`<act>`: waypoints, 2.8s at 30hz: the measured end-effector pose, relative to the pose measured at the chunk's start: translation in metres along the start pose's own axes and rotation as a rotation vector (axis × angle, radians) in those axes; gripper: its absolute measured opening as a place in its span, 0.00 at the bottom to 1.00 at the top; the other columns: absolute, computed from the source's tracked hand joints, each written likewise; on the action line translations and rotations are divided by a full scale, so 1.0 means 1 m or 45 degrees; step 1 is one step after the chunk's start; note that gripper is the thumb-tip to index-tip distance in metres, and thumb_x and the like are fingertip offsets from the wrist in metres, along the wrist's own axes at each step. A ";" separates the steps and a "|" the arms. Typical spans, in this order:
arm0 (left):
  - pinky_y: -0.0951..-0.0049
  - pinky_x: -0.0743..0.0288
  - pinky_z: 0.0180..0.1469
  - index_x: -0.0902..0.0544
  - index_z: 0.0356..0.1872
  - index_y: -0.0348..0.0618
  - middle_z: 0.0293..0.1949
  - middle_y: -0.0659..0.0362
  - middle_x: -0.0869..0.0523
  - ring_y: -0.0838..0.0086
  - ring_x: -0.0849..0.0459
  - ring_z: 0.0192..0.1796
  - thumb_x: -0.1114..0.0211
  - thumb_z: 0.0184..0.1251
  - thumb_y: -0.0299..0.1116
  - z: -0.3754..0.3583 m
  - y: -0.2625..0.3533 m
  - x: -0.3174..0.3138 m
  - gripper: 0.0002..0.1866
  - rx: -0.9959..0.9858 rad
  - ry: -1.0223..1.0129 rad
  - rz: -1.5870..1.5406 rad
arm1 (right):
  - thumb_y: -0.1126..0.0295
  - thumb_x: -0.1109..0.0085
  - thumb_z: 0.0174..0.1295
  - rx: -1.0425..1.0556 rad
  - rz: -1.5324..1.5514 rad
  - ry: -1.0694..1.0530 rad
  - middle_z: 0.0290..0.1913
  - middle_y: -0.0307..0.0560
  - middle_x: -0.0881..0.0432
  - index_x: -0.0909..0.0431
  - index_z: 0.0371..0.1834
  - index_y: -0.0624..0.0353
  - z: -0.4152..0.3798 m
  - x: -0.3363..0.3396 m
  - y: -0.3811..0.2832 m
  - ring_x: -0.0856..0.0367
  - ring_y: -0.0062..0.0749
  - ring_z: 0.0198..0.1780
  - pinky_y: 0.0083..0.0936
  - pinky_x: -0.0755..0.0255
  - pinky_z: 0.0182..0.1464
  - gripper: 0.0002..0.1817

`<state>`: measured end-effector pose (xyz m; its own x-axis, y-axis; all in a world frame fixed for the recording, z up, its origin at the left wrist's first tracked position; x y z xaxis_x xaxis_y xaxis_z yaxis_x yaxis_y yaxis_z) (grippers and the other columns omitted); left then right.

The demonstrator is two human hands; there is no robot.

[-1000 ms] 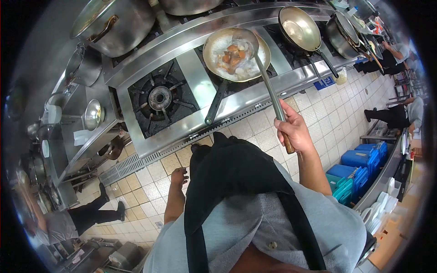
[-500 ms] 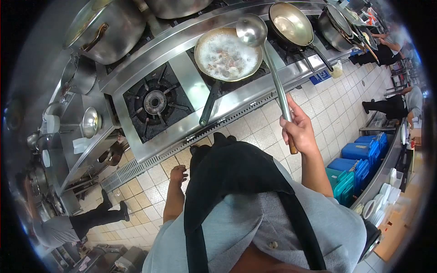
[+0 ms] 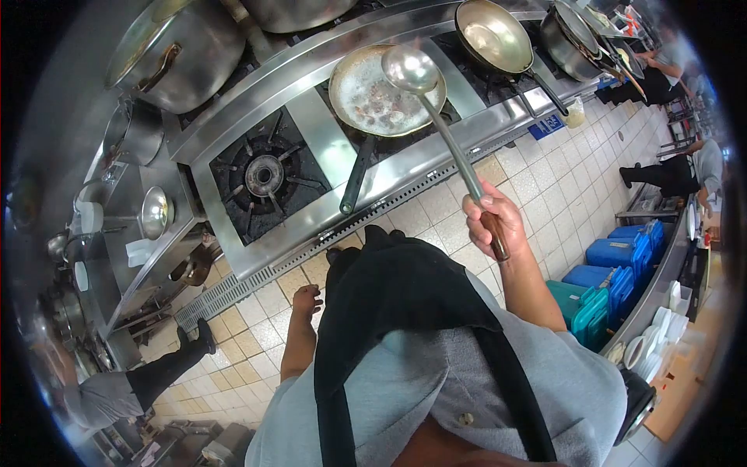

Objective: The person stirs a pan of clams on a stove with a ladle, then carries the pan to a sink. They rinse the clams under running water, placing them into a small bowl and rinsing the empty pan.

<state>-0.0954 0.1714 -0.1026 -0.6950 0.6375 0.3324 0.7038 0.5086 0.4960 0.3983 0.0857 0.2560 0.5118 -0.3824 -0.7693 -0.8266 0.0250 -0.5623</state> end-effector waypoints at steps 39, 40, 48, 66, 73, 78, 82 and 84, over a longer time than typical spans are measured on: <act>0.70 0.24 0.30 0.20 0.52 0.45 0.44 0.58 0.15 0.69 0.16 0.31 0.42 0.70 0.39 -0.002 -0.023 0.021 0.15 -0.056 0.000 -0.076 | 0.66 0.62 0.74 -0.162 0.571 -0.253 0.38 0.53 0.27 0.49 0.71 0.74 -0.011 -0.022 -0.027 0.22 0.29 0.21 0.24 0.24 0.17 0.28; 0.69 0.24 0.30 0.20 0.52 0.45 0.43 0.58 0.15 0.69 0.15 0.31 0.42 0.70 0.39 -0.005 -0.020 0.020 0.14 -0.024 0.016 -0.024 | 0.66 0.62 0.74 -0.156 0.507 -0.206 0.37 0.51 0.27 0.45 0.68 0.73 -0.007 -0.017 -0.029 0.23 0.28 0.20 0.23 0.26 0.15 0.26; 0.69 0.23 0.32 0.21 0.53 0.45 0.43 0.59 0.14 0.70 0.15 0.33 0.40 0.70 0.41 -0.049 0.020 0.017 0.16 0.250 0.136 -0.474 | 0.69 0.48 0.68 -0.091 -0.067 0.079 0.30 0.46 0.24 0.34 0.64 0.61 0.044 0.002 -0.039 0.27 0.23 0.14 0.17 0.30 0.12 0.22; 0.69 0.24 0.26 0.20 0.52 0.43 0.41 0.56 0.15 0.70 0.16 0.30 0.42 0.69 0.38 -0.066 -0.093 0.045 0.15 0.323 0.186 -0.766 | 0.73 0.50 0.67 -0.055 -0.462 -0.079 0.29 0.48 0.25 0.39 0.70 0.65 0.070 -0.134 0.033 0.29 0.25 0.12 0.16 0.36 0.12 0.28; 0.70 0.26 0.28 0.21 0.53 0.45 0.41 0.59 0.16 0.70 0.16 0.32 0.40 0.68 0.42 -0.057 -0.134 0.118 0.18 0.262 0.281 -0.833 | 0.72 0.48 0.66 -0.219 -0.542 -0.296 0.29 0.47 0.24 0.37 0.69 0.63 0.108 -0.249 0.147 0.31 0.25 0.11 0.16 0.37 0.12 0.27; 0.70 0.26 0.28 0.20 0.53 0.46 0.38 0.60 0.16 0.70 0.17 0.31 0.39 0.68 0.43 -0.079 -0.178 0.158 0.18 0.333 0.357 -0.916 | 0.70 0.44 0.64 -0.365 -0.721 -0.549 0.29 0.43 0.24 0.44 0.75 0.64 0.136 -0.336 0.250 0.28 0.24 0.15 0.17 0.35 0.16 0.35; 0.69 0.27 0.26 0.19 0.51 0.46 0.36 0.60 0.17 0.70 0.17 0.30 0.39 0.67 0.42 -0.105 -0.220 0.173 0.16 0.398 0.454 -0.995 | 0.74 0.42 0.63 -0.378 -0.974 -0.680 0.30 0.40 0.23 0.43 0.76 0.62 0.162 -0.384 0.329 0.26 0.24 0.18 0.20 0.31 0.20 0.36; 0.68 0.26 0.26 0.19 0.52 0.45 0.36 0.59 0.17 0.69 0.16 0.29 0.39 0.67 0.41 -0.115 -0.247 0.169 0.17 0.426 0.457 -1.024 | 0.77 0.42 0.62 -0.278 -1.256 -0.696 0.31 0.40 0.23 0.44 0.76 0.62 0.172 -0.398 0.360 0.26 0.23 0.19 0.21 0.30 0.22 0.37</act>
<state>-0.4031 0.0870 -0.0769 -0.9552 -0.1656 0.2452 -0.0404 0.8939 0.4465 -0.0628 0.4058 0.3077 0.9481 0.3073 -0.0817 -0.0047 -0.2433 -0.9699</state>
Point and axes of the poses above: each hand's wrist, its own z-axis towards the middle knuckle, its own x-axis out of the back of the hand, y = z × x, the point moved 9 cm from there along z, towards the middle knuckle
